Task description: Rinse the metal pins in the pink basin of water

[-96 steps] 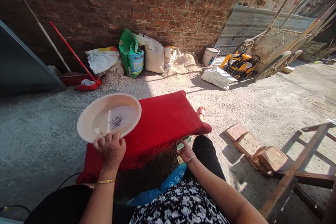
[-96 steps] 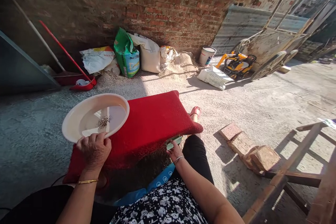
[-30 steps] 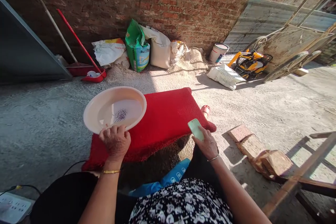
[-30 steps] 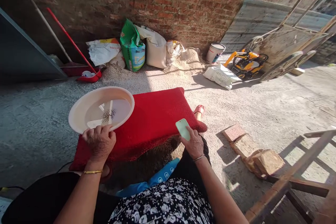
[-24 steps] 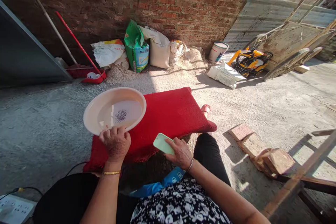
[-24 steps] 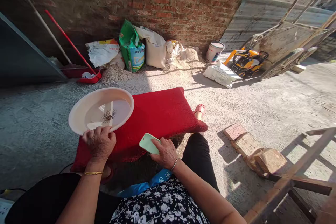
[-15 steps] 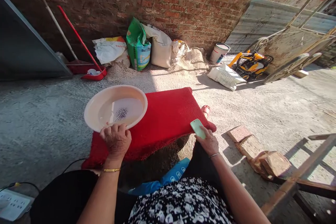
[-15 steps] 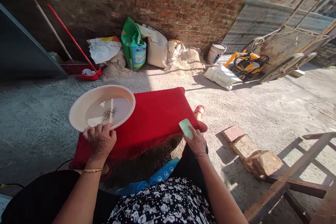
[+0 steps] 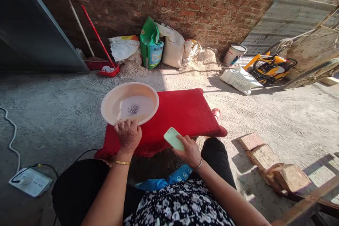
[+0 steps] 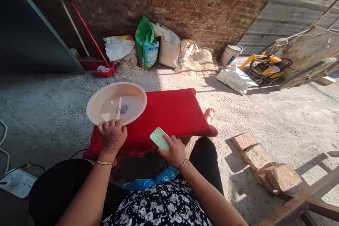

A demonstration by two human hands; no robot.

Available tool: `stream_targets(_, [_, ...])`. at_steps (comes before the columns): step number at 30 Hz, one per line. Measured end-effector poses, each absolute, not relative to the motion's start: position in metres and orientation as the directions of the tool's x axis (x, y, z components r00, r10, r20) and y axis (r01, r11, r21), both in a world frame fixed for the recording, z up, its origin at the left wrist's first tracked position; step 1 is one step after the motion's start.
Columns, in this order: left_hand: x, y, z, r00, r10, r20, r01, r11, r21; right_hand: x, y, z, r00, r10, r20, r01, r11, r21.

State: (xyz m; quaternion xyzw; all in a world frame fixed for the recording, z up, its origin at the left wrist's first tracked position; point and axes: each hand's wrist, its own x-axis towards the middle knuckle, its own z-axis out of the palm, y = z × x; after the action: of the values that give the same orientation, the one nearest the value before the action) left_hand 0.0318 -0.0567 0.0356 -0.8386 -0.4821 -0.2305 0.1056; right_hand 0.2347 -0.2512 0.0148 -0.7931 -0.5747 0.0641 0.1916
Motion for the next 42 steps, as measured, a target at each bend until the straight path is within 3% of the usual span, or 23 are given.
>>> stream_targets(3, [0.032, -0.056, 0.036, 0.429, 0.765, 0.48, 0.856, -0.514, 0.054, 0.192, -0.229, 0.014, 0.088, 0.991, 0.105, 0.95, -0.052, -0.308])
stream_targets(6, [0.033, -0.057, 0.037, 0.431, 0.772, 0.467, 0.856, -0.514, 0.059, 0.191, -0.226, 0.008, 0.092, 0.992, 0.09, 0.96, -0.064, -0.272])
stream_targets(12, [0.034, -0.058, 0.037, 0.421, 0.784, 0.456, 0.859, -0.506, 0.077, 0.274, -0.273, 0.003, 0.456, 0.884, 0.104, 0.871, -0.42, -0.255])
stream_targets(16, [0.034, -0.059, 0.036, 0.416, 0.796, 0.439, 0.858, -0.503, 0.099, 0.34, -0.311, 0.007, 0.807, 0.584, 0.085, 0.578, -0.753, -0.314])
stream_targets(19, [0.034, -0.06, 0.037, 0.421, 0.796, 0.436, 0.858, -0.505, 0.093, 0.358, -0.318, 0.01, 0.882, 0.461, 0.096, 0.461, -0.804, -0.376])
stream_targets(22, [0.034, -0.06, 0.038, 0.424, 0.794, 0.435, 0.857, -0.508, 0.091, 0.329, -0.302, 0.009, 0.774, 0.615, 0.148, 0.614, -0.673, -0.413])
stream_targets(26, [0.033, -0.06, 0.039, 0.429, 0.798, 0.423, 0.848, -0.517, 0.115, 0.245, -0.261, 0.004, 0.324, 0.937, 0.127, 0.894, -0.26, -0.365])
stream_targets(28, [0.034, -0.06, 0.04, 0.428, 0.798, 0.424, 0.85, -0.514, 0.111, 0.209, -0.242, 0.001, 0.096, 0.988, 0.119, 0.945, -0.052, -0.323])
stream_targets(30, [0.034, -0.061, 0.041, 0.421, 0.802, 0.425, 0.857, -0.505, 0.104, 0.189, -0.229, -0.003, -0.033, 0.993, 0.113, 0.961, 0.062, -0.269])
stream_targets(36, [0.034, -0.061, 0.042, 0.421, 0.812, 0.405, 0.843, -0.515, 0.156, 0.223, -0.244, -0.015, 0.027, 0.992, 0.127, 0.993, -0.012, -0.115])
stream_targets(42, [0.034, -0.062, 0.041, 0.428, 0.796, 0.428, 0.841, -0.524, 0.134, 0.301, -0.307, -0.026, 0.406, 0.896, 0.182, 0.913, -0.387, -0.131])
